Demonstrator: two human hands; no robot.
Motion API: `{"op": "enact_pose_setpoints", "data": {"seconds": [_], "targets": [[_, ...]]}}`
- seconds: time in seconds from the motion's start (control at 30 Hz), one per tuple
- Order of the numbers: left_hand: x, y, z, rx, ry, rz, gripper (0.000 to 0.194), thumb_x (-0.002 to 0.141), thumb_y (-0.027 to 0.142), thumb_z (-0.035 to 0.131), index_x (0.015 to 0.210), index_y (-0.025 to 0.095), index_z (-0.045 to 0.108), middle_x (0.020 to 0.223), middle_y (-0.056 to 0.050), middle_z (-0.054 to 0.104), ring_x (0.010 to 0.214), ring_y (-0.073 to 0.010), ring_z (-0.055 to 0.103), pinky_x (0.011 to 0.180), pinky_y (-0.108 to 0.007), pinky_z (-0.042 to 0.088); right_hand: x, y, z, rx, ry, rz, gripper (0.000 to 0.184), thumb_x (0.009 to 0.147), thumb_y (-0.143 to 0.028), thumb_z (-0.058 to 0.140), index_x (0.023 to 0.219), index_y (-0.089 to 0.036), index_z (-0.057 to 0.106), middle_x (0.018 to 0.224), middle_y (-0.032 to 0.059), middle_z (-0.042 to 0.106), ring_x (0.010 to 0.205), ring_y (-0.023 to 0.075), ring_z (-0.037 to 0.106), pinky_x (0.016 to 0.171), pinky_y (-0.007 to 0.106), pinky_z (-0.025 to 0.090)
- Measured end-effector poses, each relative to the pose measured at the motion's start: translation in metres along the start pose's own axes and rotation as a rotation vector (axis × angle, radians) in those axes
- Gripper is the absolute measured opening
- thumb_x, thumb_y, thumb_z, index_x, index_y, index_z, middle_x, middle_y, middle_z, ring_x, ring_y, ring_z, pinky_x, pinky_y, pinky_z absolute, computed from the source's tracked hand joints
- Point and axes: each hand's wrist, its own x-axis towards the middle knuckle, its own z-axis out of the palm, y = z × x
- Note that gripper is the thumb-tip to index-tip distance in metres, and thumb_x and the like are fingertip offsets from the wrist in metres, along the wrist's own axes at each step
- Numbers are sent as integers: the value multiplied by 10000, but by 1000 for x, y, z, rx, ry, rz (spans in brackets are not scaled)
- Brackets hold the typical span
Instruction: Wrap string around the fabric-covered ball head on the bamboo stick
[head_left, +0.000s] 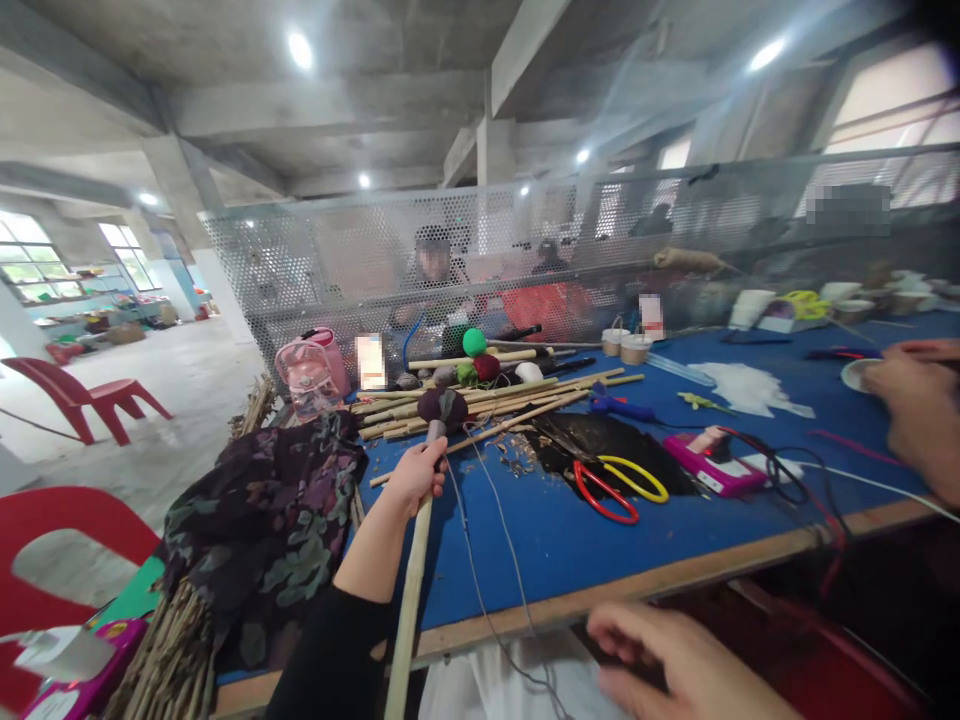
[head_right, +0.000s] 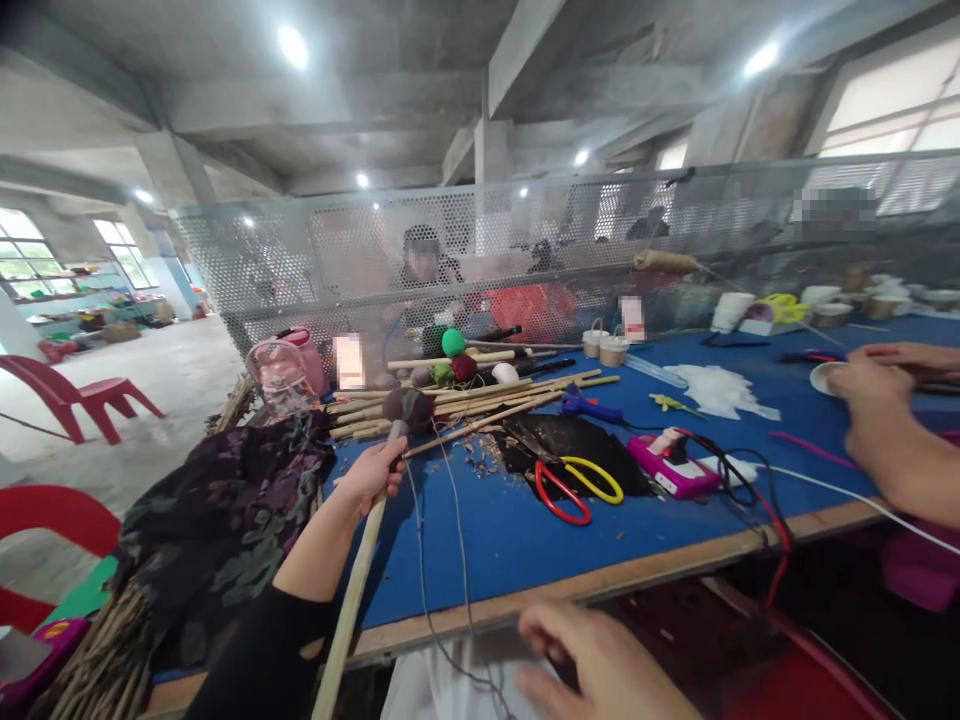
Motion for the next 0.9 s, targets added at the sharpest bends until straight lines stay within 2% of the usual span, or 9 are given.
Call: {"op": "enact_pose_setpoints", "data": {"seconds": [0.13, 0.23, 0.33, 0.4, 0.5, 0.63, 0.73, 0.8, 0.9], "targets": [[-7, 3, 20, 113, 7, 56, 276, 750, 429, 544, 725, 182, 425, 516, 59, 415, 343, -52, 331, 347, -183, 264, 60, -30, -20, 605, 24, -59, 493, 665, -259, 598, 1137, -199, 468, 1117, 100, 547, 1019, 207, 521, 848, 329, 413], [-8, 11, 35, 306, 66, 175, 262, 744, 422, 542, 716, 173, 468, 522, 29, 462, 374, -86, 390, 390, -215, 294, 126, -48, -12, 943, 68, 55, 587, 533, -96, 551, 1094, -238, 453, 1068, 57, 540, 955, 175, 537, 707, 269, 433], [-5, 23, 40, 660, 202, 369, 249, 763, 396, 507, 712, 153, 519, 638, -62, 572, 549, -156, 521, 511, -250, 352, 180, -67, -3, 1102, -202, -44, 550, 435, -24, 444, 947, -217, 500, 802, -7, 576, 700, 123, 549, 597, 229, 411], [-4, 29, 36, 795, 283, 422, 256, 780, 387, 479, 729, 144, 540, 725, -109, 610, 664, -195, 558, 575, -266, 365, 201, -76, 0, 1109, -293, -86, 423, 408, -31, 399, 787, -178, 515, 627, -28, 541, 546, 97, 489, 540, 221, 392], [-3, 32, 26, 786, 321, 394, 274, 797, 390, 460, 779, 135, 559, 737, -115, 623, 690, -204, 578, 592, -264, 375, 215, -79, -1, 1066, -172, -44, 250, 414, -62, 377, 624, -157, 474, 494, -31, 470, 427, 75, 380, 419, 192, 295], [3, 28, 17, 698, 322, 334, 313, 789, 417, 485, 821, 120, 579, 661, -79, 617, 633, -185, 581, 580, -250, 390, 218, -75, -7, 977, -105, -9, 121, 550, -135, 422, 637, -142, 506, 490, -32, 440, 378, 41, 232, 370, 175, 108], [7, 28, 19, 725, 340, 306, 335, 798, 419, 473, 841, 108, 588, 674, -90, 624, 635, -191, 586, 583, -257, 393, 215, -76, -8, 1056, -60, -20, 145, 581, -149, 462, 720, -161, 501, 574, -37, 485, 437, 49, 362, 407, 165, 248], [8, 30, 23, 788, 364, 317, 339, 806, 414, 458, 848, 104, 590, 728, -115, 637, 678, -207, 596, 594, -264, 393, 211, -78, -8, 1183, -188, -14, 302, 528, -91, 464, 813, -193, 476, 636, -49, 520, 522, 72, 474, 518, 205, 382], [8, 36, 27, 897, 400, 349, 319, 806, 393, 452, 860, 109, 588, 807, -141, 645, 748, -227, 599, 622, -273, 391, 205, -78, -9, 1254, -530, -39, 453, 494, -34, 473, 907, -216, 447, 691, -46, 556, 595, 106, 550, 631, 298, 452]]}}
